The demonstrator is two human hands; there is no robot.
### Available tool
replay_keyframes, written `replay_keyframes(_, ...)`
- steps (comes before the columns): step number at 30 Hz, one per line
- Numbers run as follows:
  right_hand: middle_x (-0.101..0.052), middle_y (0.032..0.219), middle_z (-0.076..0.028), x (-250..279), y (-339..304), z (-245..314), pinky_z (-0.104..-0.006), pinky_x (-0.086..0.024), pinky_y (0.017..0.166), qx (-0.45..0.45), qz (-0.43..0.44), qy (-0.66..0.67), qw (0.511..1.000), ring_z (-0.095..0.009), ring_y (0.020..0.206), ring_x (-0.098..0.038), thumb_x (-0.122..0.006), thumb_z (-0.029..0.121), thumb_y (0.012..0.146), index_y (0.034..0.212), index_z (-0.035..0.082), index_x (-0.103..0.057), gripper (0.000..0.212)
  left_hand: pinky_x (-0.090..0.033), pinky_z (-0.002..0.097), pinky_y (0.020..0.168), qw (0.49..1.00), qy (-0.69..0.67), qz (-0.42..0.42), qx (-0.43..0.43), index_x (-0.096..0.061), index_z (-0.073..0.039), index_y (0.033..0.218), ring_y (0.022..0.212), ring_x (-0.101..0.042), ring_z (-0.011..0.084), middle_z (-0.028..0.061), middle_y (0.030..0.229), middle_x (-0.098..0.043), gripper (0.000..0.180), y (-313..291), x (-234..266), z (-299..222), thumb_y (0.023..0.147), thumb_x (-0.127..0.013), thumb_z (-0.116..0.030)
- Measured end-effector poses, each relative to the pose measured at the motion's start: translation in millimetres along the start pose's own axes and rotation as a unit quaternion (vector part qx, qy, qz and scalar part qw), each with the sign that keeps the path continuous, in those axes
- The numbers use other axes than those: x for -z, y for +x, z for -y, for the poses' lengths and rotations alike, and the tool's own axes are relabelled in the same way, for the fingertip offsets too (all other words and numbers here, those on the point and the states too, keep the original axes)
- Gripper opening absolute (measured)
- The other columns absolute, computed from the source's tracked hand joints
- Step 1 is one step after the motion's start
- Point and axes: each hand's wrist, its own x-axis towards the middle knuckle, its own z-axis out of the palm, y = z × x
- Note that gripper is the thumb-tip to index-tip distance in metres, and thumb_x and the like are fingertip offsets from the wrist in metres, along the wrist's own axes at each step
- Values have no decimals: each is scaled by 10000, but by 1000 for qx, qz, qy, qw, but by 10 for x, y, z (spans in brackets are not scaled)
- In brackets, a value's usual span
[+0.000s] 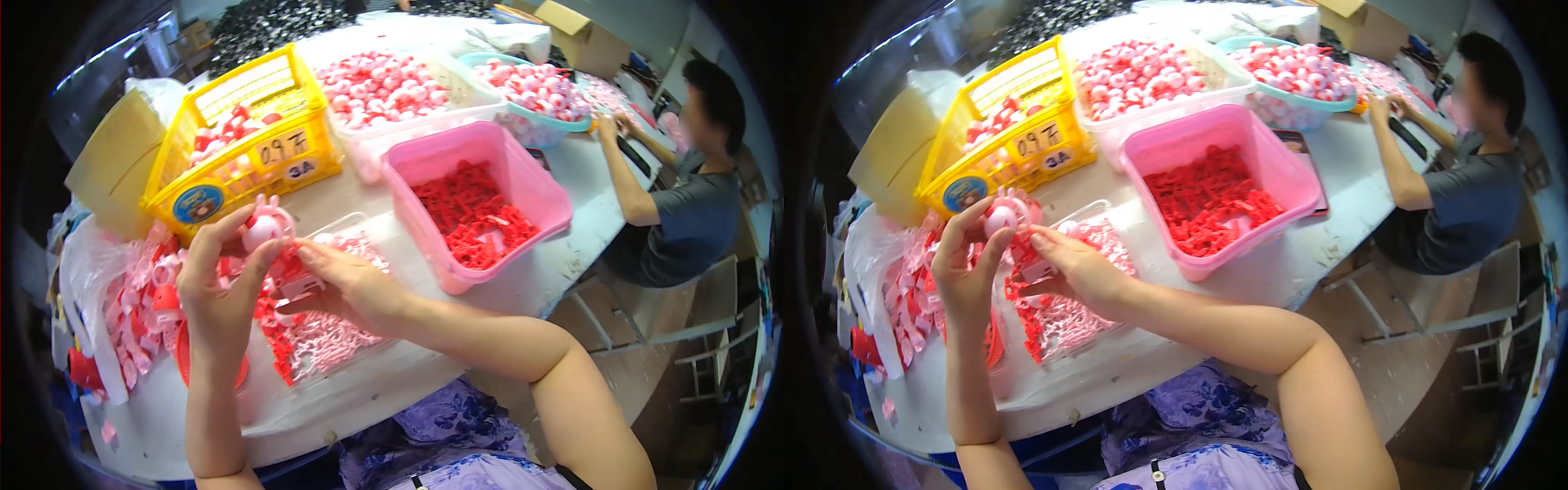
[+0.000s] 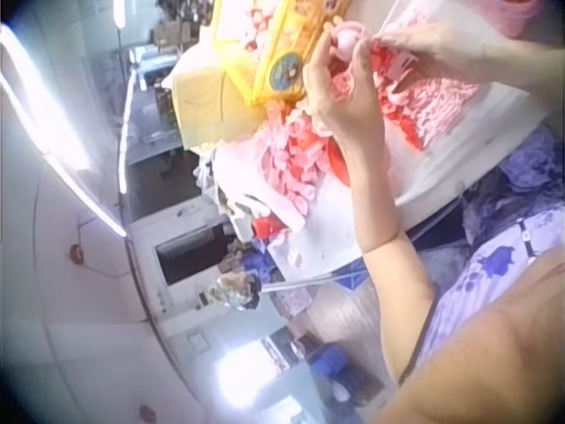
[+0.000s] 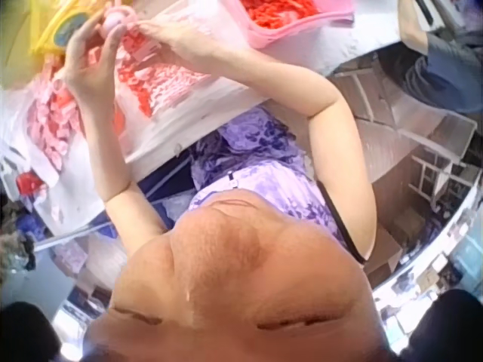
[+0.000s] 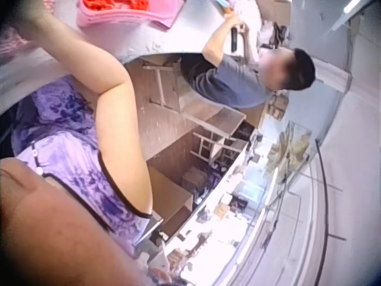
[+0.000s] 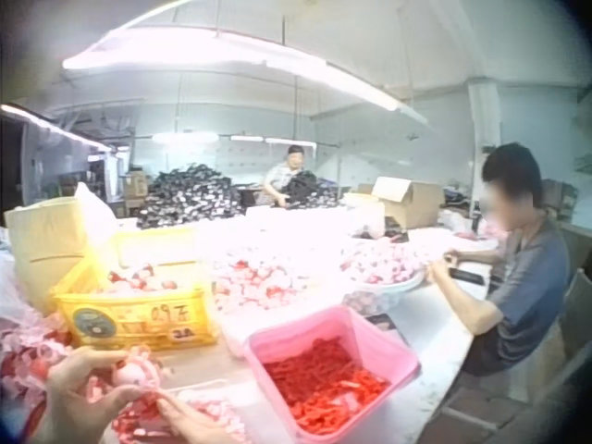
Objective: The person assembles small pink and white plastic toys at a workbench. They pick up a pink plastic base, insert a white spherical head, and attach red plastic limbs and accessories. The person handles the components one by one, snapping them together to form a complete figure.
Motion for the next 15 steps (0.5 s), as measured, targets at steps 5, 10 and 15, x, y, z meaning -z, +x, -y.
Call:
replay_keyframes(5, -534, 1152, -64, 24, 71, -64, -345, -515, 908, 19, 2, -4, 1000, -150, 1008, -590, -368, 316, 1015, 1357, 80, -366, 416, -513, 268, 766, 999, 22, -32, 11, -593, -21, 1157, 867, -643, 152, 95, 1015, -661, 417, -54, -39, -92, 765, -735, -26)
replay_keyframes(10, -544, 1118, -65, -7, 59, -17, -351, -492, 925, 18, -21, -30, 999, -156, 997, -584, -401, 346, 1002, 1332, 65, -407, 434, -514, 264, 786, 1000, -11, -2, 12, -593, 1, 1126, 890, -643, 145, 111, 1057, -660, 352, -44, -5, -2, 795, -713, -26)
replay_keyframes(15, -571, 1133, -95, -25, 46, 19, -376, -502, 914, 16, 25, 19, 999, -191, 1013, -603, -389, 322, 1008, 1317, 32, -406, 424, -504, 248, 763, 997, -51, -24, 46, -620, -7, 1095, 822, -637, 113, 68, 906, -678, 328, -12, 15, 33, 791, -732, -60)
